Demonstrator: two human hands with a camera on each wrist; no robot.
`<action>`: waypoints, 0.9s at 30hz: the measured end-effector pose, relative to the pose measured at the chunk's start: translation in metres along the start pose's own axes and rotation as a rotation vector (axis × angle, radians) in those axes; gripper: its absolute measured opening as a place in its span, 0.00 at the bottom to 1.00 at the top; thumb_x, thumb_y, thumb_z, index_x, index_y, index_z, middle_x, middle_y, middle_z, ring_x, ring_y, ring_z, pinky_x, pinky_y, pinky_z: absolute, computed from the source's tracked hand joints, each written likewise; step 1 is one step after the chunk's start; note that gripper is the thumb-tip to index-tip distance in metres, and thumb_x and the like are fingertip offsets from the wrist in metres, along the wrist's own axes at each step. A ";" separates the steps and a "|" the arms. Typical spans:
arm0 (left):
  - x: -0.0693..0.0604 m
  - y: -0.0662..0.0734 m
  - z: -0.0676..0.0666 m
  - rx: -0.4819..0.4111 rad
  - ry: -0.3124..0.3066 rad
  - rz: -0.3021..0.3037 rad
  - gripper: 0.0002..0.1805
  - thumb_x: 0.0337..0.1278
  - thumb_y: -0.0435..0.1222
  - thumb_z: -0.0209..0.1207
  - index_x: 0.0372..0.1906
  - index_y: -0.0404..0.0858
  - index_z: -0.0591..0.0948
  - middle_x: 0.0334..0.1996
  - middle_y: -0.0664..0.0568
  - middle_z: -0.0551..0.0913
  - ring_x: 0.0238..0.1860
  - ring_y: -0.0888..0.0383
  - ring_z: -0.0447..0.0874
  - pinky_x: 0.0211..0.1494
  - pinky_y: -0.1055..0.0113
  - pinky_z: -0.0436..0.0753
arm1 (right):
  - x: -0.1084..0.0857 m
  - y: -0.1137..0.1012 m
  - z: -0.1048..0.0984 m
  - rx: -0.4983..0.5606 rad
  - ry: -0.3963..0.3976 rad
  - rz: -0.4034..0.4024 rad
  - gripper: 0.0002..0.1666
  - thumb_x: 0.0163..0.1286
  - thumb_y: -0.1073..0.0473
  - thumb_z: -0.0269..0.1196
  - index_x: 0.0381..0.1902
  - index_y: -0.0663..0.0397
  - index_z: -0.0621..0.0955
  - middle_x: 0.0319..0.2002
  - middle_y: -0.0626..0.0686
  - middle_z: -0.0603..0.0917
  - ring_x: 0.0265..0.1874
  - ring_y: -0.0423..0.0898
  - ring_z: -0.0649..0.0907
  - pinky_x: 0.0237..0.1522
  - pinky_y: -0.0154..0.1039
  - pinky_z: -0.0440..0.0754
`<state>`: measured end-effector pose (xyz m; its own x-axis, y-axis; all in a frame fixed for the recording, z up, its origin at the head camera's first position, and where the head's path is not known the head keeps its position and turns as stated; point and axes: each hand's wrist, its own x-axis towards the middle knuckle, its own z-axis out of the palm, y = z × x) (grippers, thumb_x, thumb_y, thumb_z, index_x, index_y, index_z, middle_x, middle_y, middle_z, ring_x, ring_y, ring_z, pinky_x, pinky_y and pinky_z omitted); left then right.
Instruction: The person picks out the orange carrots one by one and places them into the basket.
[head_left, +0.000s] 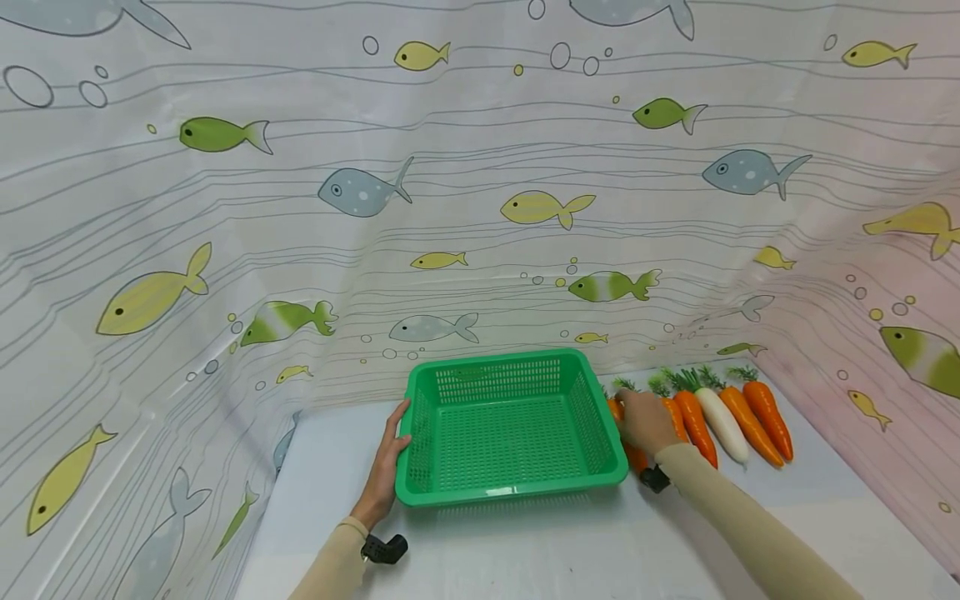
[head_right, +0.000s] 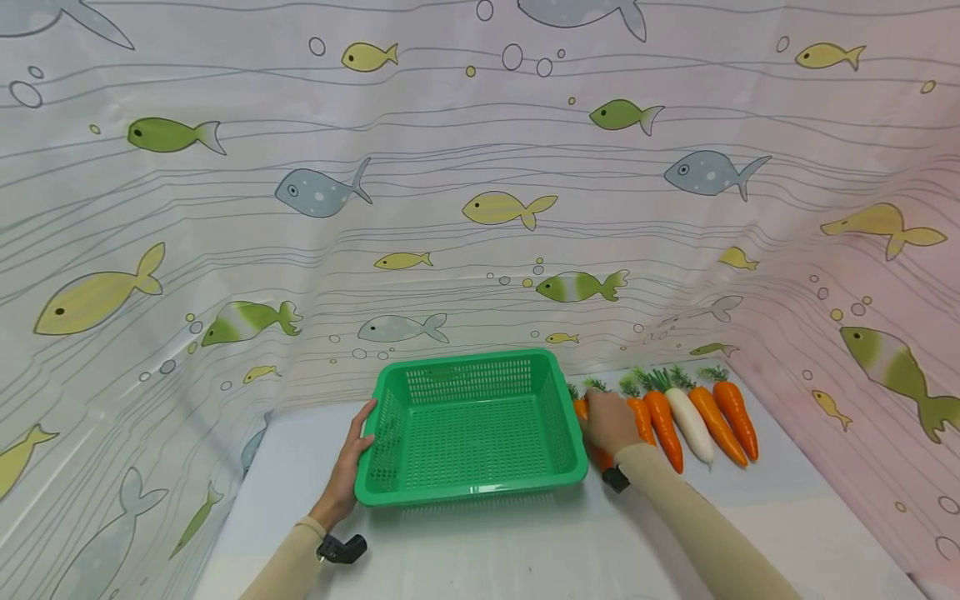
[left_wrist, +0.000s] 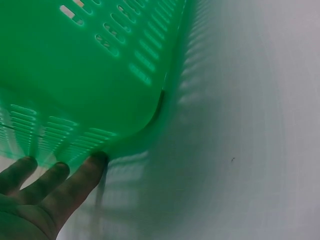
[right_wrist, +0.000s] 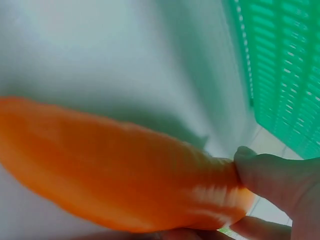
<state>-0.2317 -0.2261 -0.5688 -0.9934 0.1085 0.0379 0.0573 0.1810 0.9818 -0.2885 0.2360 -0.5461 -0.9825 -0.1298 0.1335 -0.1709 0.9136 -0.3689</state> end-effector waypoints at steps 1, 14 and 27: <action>0.000 0.000 0.000 -0.001 0.000 0.000 0.34 0.83 0.41 0.33 0.87 0.61 0.49 0.89 0.52 0.40 0.88 0.42 0.32 0.84 0.32 0.35 | 0.000 0.000 -0.001 0.004 0.004 -0.004 0.26 0.71 0.54 0.71 0.56 0.72 0.84 0.29 0.58 0.87 0.22 0.47 0.80 0.25 0.43 0.80; 0.000 -0.003 0.001 0.007 0.008 0.010 0.33 0.83 0.41 0.32 0.87 0.62 0.49 0.89 0.52 0.40 0.88 0.43 0.33 0.84 0.33 0.36 | 0.000 0.015 -0.009 0.208 -0.123 0.000 0.27 0.72 0.56 0.69 0.58 0.76 0.84 0.53 0.73 0.87 0.42 0.61 0.90 0.41 0.53 0.90; 0.001 -0.002 0.002 -0.006 0.017 0.019 0.33 0.83 0.41 0.33 0.87 0.61 0.49 0.88 0.53 0.42 0.88 0.43 0.35 0.84 0.33 0.38 | 0.001 0.030 -0.045 0.437 -0.255 0.126 0.32 0.75 0.54 0.68 0.67 0.72 0.79 0.60 0.76 0.82 0.51 0.65 0.88 0.43 0.50 0.90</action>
<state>-0.2323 -0.2244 -0.5706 -0.9936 0.0954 0.0597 0.0757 0.1736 0.9819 -0.2911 0.2805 -0.5153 -0.9750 -0.1690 -0.1446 -0.0120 0.6890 -0.7247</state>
